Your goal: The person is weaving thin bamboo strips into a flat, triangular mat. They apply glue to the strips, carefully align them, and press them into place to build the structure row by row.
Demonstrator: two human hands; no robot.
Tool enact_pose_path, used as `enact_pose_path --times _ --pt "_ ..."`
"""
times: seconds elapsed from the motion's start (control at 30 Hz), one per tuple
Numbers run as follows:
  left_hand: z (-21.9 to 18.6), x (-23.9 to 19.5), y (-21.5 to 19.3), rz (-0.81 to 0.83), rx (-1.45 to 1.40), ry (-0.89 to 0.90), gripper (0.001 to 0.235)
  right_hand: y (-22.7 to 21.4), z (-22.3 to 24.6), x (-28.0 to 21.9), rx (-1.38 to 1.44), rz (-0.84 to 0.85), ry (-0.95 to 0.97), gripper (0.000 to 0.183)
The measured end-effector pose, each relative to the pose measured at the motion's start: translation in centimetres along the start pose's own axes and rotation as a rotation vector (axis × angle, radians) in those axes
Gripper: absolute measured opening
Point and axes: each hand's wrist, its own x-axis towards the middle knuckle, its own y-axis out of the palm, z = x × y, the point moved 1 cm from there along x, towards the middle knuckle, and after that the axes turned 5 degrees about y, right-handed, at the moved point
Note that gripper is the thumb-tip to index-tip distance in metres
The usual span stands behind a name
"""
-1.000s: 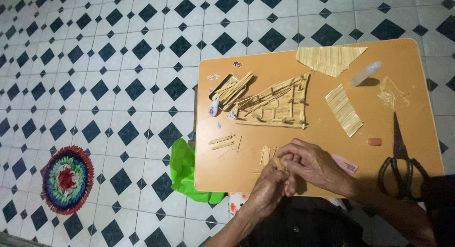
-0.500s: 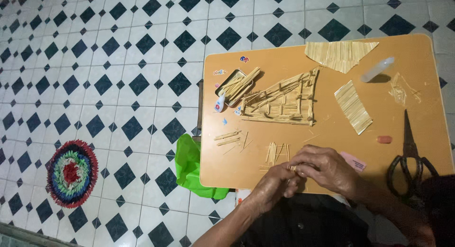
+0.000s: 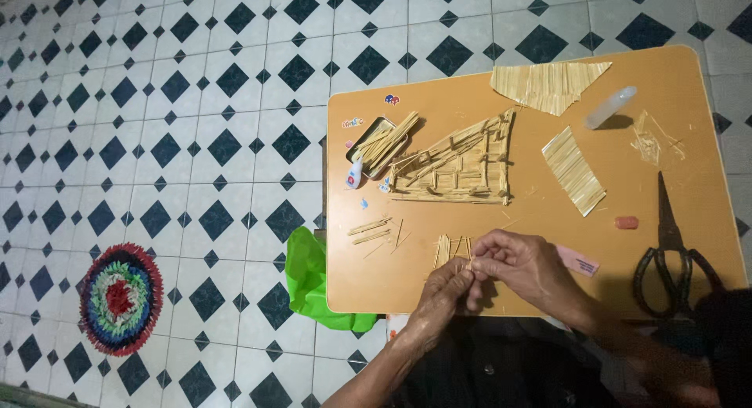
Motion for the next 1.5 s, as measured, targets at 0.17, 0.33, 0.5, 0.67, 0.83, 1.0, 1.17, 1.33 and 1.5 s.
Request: enact_pose_path --times 0.17,0.33,0.5,0.67,0.83,1.0,1.17,1.33,1.5 --pt "-0.2 0.3 0.7 -0.074 -0.010 -0.072 0.020 0.0 -0.9 0.6 0.043 0.017 0.010 0.007" --pt "0.9 0.4 0.6 -0.149 -0.128 -0.019 0.009 -0.2 -0.6 -0.2 -0.102 -0.034 0.048 0.012" --pt "1.5 0.9 0.3 -0.157 -0.238 -0.035 0.008 -0.9 -1.0 0.8 -0.047 -0.023 0.010 0.018" --pt "1.6 0.7 0.9 -0.112 -0.176 -0.045 0.013 0.0 -0.8 -0.5 -0.179 -0.043 -0.054 0.012" --pt "1.7 0.7 1.1 -0.116 -0.172 -0.032 0.016 0.1 -0.6 -0.7 -0.203 -0.057 -0.079 0.010" --pt "2.0 0.6 1.0 -0.117 -0.137 0.035 0.010 -0.7 -3.4 1.2 -0.237 -0.043 -0.135 0.008" --pt "1.2 0.0 1.0 -0.134 -0.069 0.017 0.011 -0.2 -2.3 0.8 -0.197 -0.047 -0.121 0.007" --pt "0.5 0.3 0.1 -0.154 -0.027 0.020 0.012 -0.3 -1.9 1.5 -0.130 -0.019 -0.123 0.010" --pt "-2.0 -0.3 0.9 -0.130 -0.091 0.005 0.010 0.5 0.2 0.9 -0.200 -0.030 -0.269 0.014"
